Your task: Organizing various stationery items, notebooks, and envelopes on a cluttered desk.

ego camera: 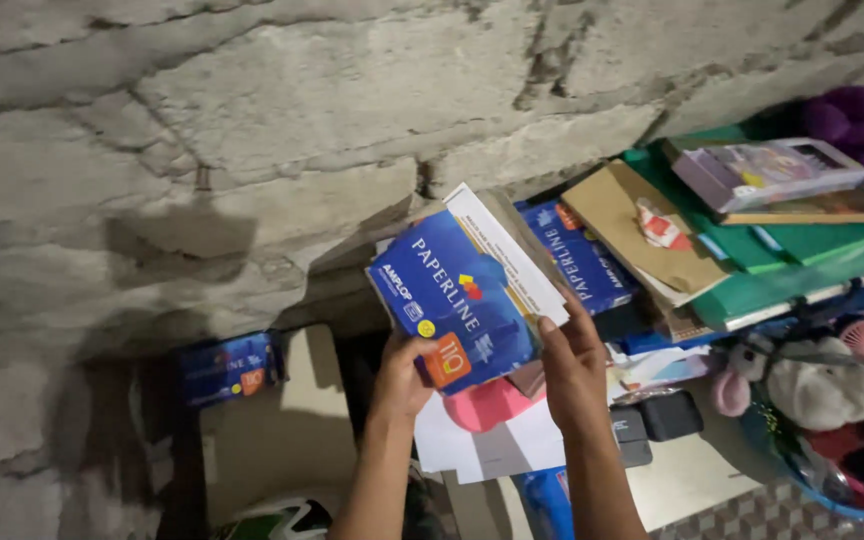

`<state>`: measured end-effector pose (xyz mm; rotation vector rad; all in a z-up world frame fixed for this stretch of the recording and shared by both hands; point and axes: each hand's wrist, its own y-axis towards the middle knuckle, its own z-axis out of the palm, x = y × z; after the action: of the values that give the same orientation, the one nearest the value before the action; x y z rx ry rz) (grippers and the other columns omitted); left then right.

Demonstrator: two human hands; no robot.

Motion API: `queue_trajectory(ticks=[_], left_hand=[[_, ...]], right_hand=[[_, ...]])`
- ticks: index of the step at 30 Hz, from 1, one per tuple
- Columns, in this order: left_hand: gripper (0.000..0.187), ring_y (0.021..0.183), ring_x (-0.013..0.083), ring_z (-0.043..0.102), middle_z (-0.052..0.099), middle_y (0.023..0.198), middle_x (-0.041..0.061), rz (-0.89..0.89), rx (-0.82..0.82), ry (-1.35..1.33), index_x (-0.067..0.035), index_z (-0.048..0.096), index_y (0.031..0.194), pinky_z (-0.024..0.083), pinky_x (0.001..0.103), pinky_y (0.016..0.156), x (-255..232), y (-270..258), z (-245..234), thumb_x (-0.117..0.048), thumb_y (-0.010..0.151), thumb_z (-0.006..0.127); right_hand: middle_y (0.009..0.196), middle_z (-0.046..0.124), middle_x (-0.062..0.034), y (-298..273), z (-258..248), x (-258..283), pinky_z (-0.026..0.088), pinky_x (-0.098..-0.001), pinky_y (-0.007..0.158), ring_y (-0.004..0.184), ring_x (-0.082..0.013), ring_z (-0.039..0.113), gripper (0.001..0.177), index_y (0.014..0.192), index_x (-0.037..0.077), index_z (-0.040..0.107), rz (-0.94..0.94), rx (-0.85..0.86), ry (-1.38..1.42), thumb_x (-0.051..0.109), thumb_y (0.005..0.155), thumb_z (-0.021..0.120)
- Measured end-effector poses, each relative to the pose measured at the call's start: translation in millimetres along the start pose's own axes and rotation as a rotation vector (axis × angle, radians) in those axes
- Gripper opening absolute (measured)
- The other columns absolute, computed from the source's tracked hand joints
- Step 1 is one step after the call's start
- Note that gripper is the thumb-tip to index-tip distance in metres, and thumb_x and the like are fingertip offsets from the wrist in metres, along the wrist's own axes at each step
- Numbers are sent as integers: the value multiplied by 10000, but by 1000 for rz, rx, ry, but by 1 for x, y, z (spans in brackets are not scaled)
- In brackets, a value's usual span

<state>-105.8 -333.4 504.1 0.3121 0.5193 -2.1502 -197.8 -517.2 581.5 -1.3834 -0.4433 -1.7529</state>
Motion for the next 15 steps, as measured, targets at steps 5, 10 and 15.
queue_trajectory(ticks=[5, 10, 15], left_hand=[[596, 1124, 292, 656, 675, 1179, 121, 17, 38, -54, -16, 575, 1322, 533, 463, 985, 4, -8, -12, 67, 733, 624], [660, 1152, 297, 658, 671, 1198, 113, 5, 59, -91, -40, 564, 1339, 532, 475, 1018, -2, -17, 10, 77, 692, 619], [690, 1184, 298, 642, 650, 1238, 111, -15, 77, -88, -52, 540, 1364, 517, 488, 1036, 12, -27, 8, 130, 703, 620]], right_hand=[[1337, 642, -116, -12, 25, 16, 531, -302, 972, 1138, -147, 652, 495, 1438, 0, 525, -119, 86, -34, 32, 951, 609], [1112, 724, -132, -8, 14, 15, 549, -300, 855, 954, -161, 675, 351, 1343, -33, 653, -79, 37, -84, 46, 1002, 625], [1107, 751, -120, -12, 7, 42, 551, -284, 877, 960, -149, 692, 273, 1227, -49, 701, -135, -27, -72, 26, 967, 662]])
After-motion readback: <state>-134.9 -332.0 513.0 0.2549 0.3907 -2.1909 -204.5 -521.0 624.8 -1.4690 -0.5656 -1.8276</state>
